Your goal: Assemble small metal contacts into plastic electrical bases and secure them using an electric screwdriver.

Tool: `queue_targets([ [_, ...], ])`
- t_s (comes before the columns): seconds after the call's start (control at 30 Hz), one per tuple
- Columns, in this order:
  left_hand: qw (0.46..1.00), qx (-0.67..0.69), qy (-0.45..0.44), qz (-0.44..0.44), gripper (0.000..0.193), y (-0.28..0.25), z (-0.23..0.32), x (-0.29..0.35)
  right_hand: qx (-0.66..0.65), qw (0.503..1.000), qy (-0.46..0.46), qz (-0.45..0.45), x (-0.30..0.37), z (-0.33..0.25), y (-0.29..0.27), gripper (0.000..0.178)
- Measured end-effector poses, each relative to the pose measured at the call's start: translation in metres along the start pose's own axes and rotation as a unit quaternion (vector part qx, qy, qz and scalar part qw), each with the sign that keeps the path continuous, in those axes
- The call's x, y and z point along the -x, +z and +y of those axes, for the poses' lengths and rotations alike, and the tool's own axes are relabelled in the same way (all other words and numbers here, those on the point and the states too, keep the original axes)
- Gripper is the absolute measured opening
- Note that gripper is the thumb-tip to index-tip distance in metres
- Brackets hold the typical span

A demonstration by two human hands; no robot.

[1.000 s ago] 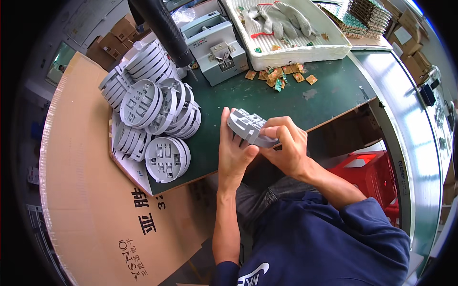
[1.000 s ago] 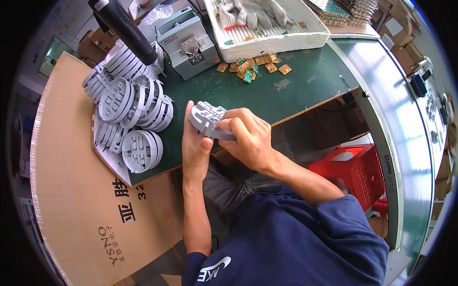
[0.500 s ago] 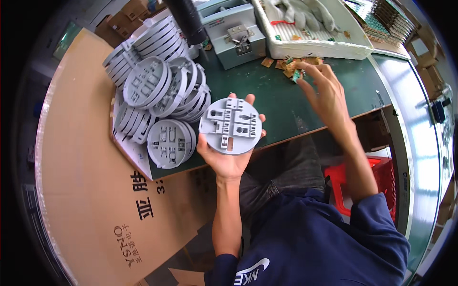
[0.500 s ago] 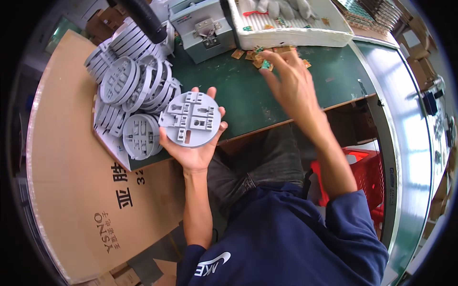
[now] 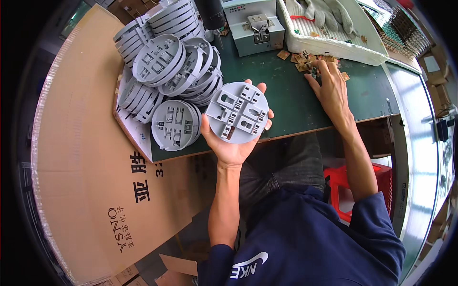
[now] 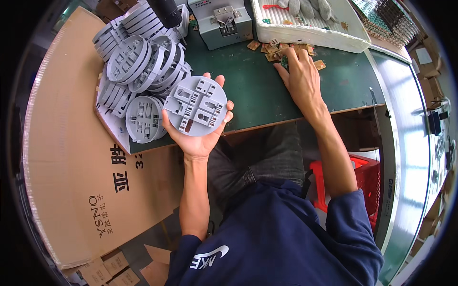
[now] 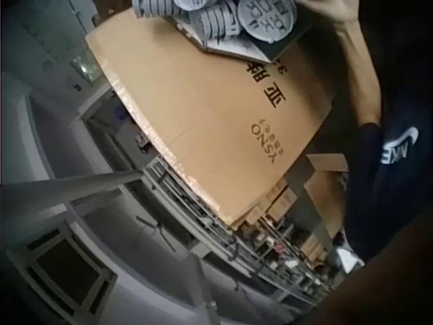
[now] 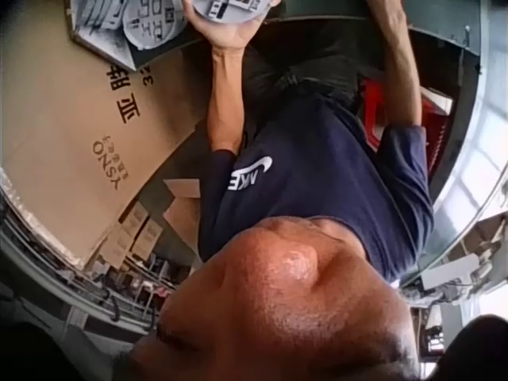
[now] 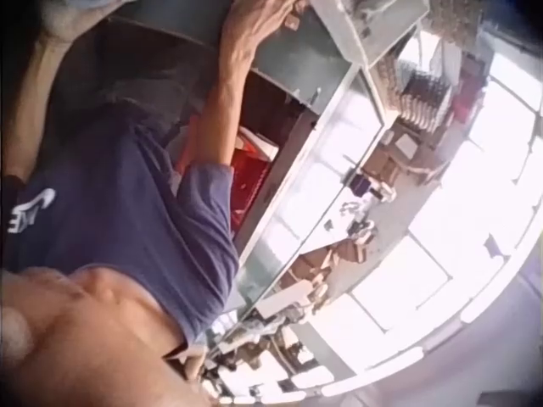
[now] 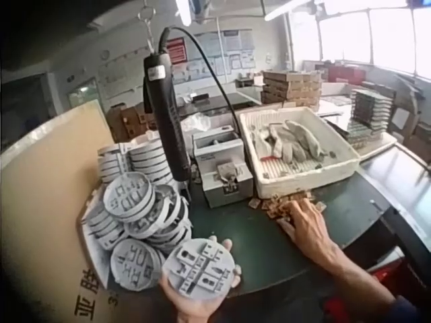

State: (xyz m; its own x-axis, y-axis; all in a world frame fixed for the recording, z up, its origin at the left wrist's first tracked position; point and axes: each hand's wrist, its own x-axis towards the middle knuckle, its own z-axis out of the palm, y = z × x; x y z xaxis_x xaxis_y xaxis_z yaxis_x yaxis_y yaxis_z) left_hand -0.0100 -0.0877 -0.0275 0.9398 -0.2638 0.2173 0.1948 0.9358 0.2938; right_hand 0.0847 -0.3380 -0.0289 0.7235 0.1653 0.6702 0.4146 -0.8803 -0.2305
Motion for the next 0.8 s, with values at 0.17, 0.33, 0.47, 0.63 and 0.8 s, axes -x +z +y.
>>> queue_targets([
  [0.17, 1.0, -0.012, 0.0, 0.003, 0.108, 0.0, 0.0, 0.001, -0.062, 0.996, 0.051, -0.032, 0.006, 0.003, -0.008, 0.037],
  [0.33, 0.997, -0.072, 0.011, 0.012, 0.103, 0.003, -0.001, 0.001, -0.201, 0.96, 0.194, -0.028, 0.008, -0.005, -0.026, 0.031],
  [0.47, 0.994, -0.106, 0.01, 0.008, 0.101, 0.003, 0.0, -0.001, -0.232, 0.947, 0.22, -0.039, 0.011, 0.007, -0.021, 0.028],
  [0.63, 0.98, -0.199, 0.02, 0.012, 0.097, 0.003, 0.003, -0.001, -0.155, 0.973, 0.173, 0.003, 0.007, 0.004, -0.023, 0.027],
  [0.8, 0.95, -0.307, 0.032, 0.036, 0.094, 0.018, -0.005, -0.005, -0.358, 0.904, 0.233, 0.007, 0.007, -0.004, -0.033, 0.03],
])
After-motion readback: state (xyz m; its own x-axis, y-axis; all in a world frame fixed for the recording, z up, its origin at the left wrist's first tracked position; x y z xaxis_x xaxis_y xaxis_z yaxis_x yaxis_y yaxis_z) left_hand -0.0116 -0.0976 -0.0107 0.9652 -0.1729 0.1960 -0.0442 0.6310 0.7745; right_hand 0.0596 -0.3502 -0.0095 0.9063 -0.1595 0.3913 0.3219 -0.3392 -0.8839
